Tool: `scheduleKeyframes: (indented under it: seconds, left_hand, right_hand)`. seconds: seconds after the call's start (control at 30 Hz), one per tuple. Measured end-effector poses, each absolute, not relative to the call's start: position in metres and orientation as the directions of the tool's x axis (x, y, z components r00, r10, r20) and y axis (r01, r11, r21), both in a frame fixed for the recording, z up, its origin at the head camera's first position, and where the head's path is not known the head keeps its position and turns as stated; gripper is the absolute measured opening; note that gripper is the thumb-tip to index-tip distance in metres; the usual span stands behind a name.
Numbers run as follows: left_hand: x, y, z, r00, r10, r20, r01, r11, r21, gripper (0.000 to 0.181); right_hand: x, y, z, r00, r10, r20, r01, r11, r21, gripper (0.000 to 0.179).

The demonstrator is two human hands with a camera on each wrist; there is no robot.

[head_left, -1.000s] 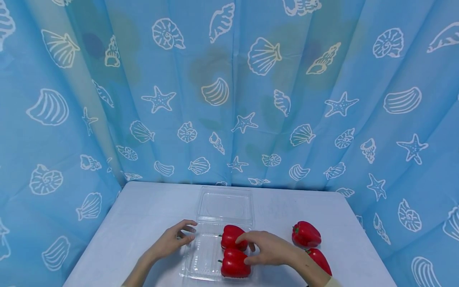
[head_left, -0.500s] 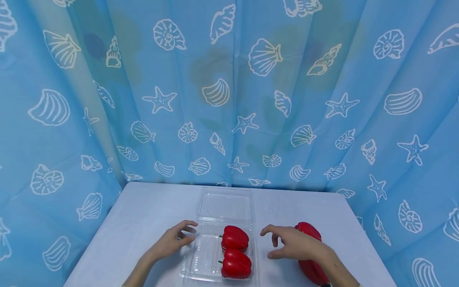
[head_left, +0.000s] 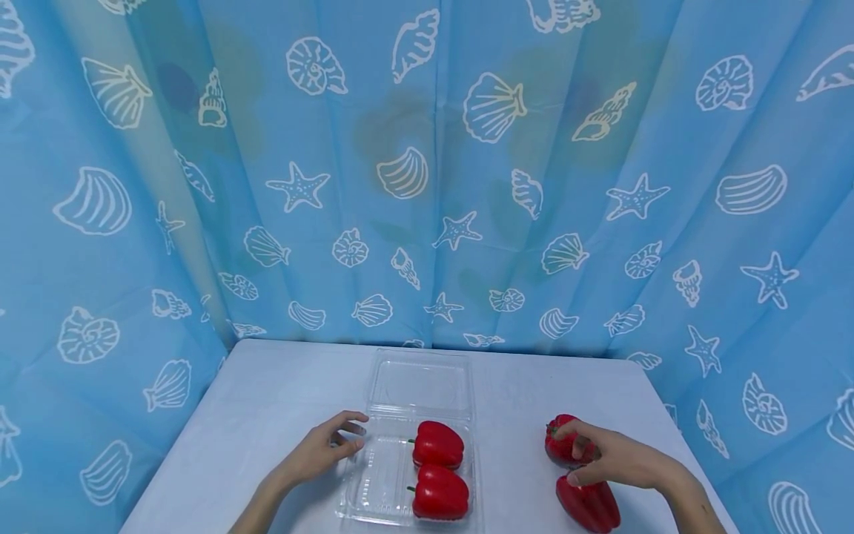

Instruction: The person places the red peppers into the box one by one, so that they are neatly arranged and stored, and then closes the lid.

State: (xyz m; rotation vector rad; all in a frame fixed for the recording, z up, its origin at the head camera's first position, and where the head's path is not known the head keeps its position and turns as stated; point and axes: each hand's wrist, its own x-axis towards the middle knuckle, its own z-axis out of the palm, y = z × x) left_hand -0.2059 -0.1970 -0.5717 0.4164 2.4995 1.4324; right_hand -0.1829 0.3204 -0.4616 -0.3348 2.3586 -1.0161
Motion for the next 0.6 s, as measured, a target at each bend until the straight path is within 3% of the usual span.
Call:
scheduleKeyframes:
  seconds: [0.3,0.6]
  left_hand:
    - [-0.205,-0.196,-0.571,-0.936,0.342,-0.078,0.103,0.48,0.871,0.043]
    - [-0.205,-0.196,-0.571,-0.938,0.338,-0.076,0.105,0.485,0.868,0.043]
  right_hand:
    - [-0.181,0.358,-0.483,-0.808,-0.383,-0.447,0.094,0.666,-0.74,0.074]
    - [-0.184,0.364,-0.503,-0.799,-0.314,-0.512,0.18,0.688,-0.703,0.074]
